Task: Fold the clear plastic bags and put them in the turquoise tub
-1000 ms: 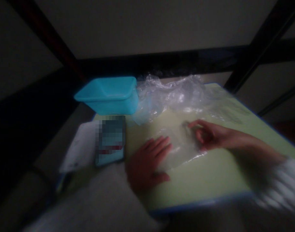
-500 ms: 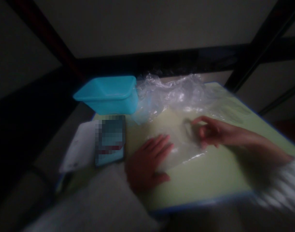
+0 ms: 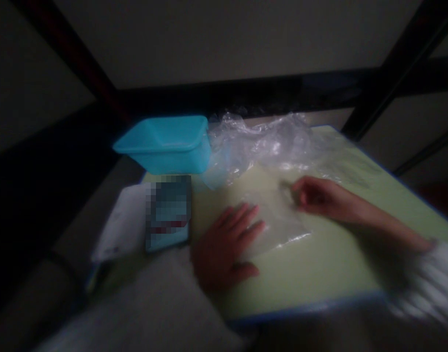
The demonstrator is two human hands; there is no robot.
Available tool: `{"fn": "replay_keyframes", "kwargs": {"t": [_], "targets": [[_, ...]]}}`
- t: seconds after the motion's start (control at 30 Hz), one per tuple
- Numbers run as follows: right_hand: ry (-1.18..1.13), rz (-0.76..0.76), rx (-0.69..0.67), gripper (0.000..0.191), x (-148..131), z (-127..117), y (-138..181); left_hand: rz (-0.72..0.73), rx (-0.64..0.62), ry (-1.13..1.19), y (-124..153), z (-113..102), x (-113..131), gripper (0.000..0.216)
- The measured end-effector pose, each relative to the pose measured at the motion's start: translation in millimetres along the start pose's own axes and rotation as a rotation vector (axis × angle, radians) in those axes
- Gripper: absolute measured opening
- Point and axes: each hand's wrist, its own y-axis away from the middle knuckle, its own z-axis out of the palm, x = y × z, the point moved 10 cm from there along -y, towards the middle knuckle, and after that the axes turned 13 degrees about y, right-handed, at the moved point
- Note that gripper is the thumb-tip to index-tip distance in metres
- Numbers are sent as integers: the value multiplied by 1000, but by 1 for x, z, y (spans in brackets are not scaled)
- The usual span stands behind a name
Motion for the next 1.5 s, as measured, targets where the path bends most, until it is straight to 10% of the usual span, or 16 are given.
{"fn": "replay_keyframes", "kwargs": {"t": [0.57, 0.77, 1.33, 1.5], "targets": [[285, -135, 156, 19, -23, -7, -4, -2, -11, 11, -1, 3, -1, 78], [428, -468, -104, 52, -59, 18, 10, -9, 98, 13, 2, -1, -5, 73], [459, -447, -266, 87, -31, 36, 8, -188, -17, 4, 0, 3, -16, 68], [473, -420, -268, 85, -34, 35, 8, -87, 142, -67, 5, -3, -11, 66]]}}
